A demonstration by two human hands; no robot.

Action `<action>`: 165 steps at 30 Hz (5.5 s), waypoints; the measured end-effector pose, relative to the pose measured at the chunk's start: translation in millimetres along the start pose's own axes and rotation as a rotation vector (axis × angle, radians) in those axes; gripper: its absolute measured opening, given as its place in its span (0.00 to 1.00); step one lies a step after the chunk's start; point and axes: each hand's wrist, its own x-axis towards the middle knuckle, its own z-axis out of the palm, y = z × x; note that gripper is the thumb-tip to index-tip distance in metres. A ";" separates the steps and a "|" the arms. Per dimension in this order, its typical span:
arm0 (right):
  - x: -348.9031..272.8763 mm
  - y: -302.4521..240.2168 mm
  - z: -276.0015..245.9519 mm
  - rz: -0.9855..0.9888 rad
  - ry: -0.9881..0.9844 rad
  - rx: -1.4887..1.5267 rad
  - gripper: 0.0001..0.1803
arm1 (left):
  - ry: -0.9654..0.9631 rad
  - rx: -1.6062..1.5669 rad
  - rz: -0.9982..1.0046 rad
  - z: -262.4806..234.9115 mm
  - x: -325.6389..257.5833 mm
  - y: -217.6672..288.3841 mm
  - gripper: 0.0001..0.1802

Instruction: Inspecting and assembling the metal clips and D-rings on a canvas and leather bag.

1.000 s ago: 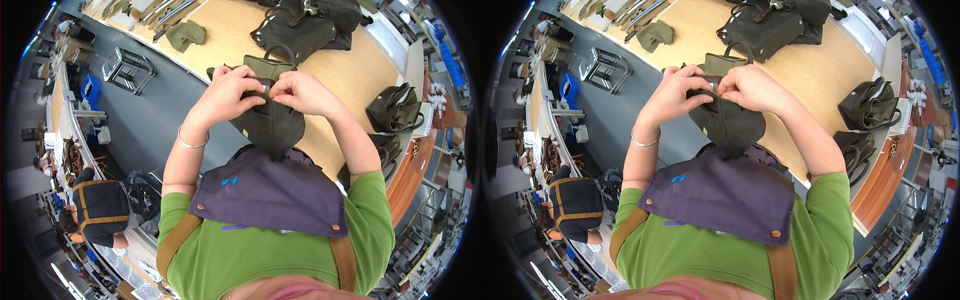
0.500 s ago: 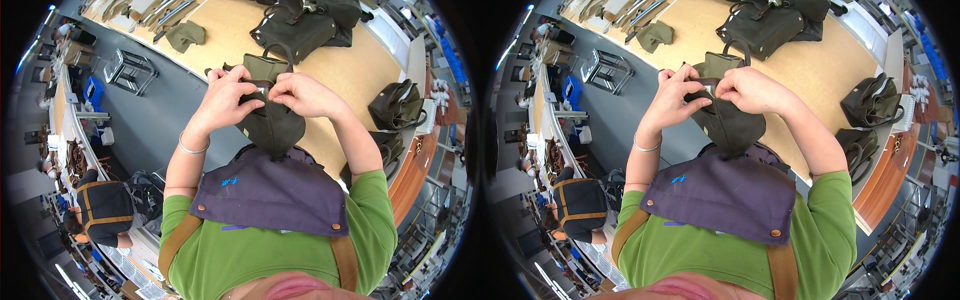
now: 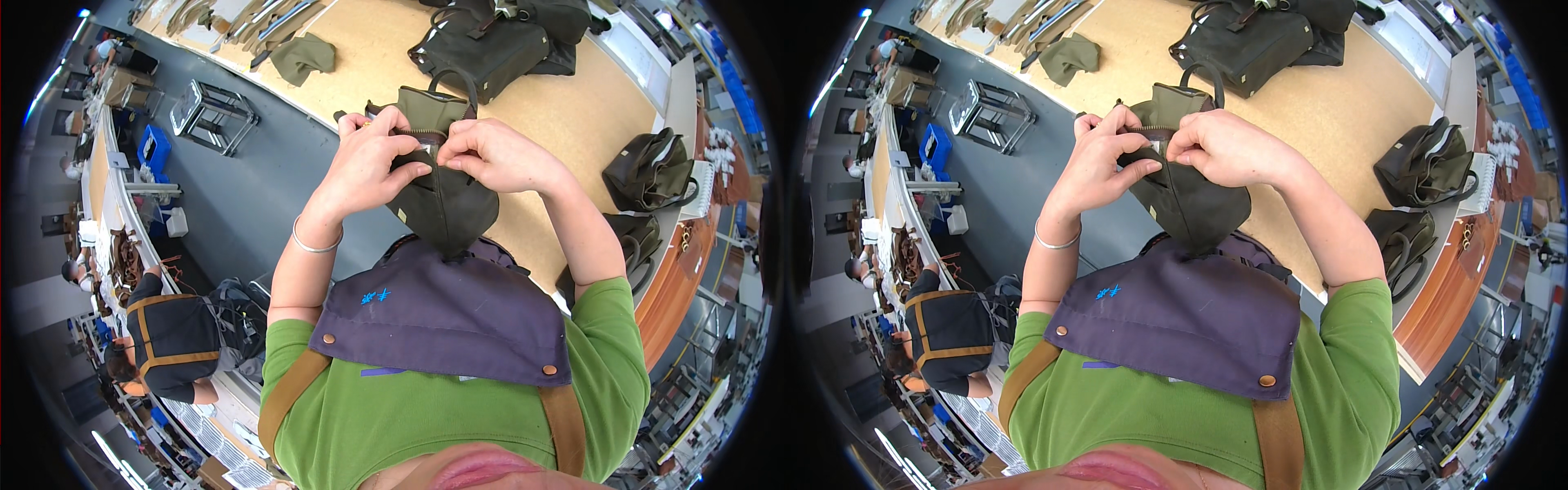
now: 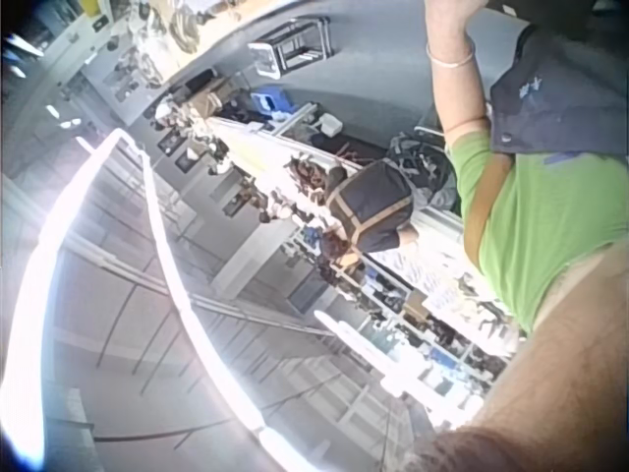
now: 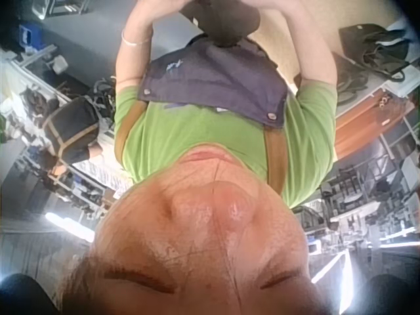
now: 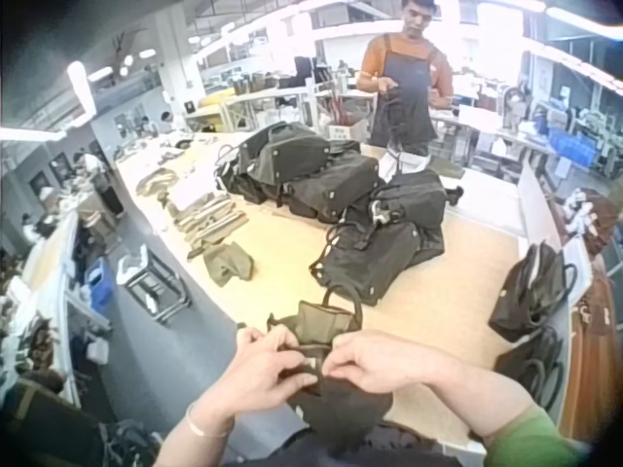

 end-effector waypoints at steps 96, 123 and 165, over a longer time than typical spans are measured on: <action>32.0 14.6 3.2 -0.146 0.142 0.331 0.04 | 0.015 -0.326 -0.067 -10.5 11.7 -24.0 0.08; 3.9 2.1 44.0 -0.192 0.509 -0.008 0.07 | 0.161 -0.183 -0.022 -6.0 -5.0 -3.8 0.04; 8.9 -0.4 -21.3 -0.019 -0.010 -0.310 0.13 | 0.009 -0.166 0.063 11.9 12.0 -5.5 0.12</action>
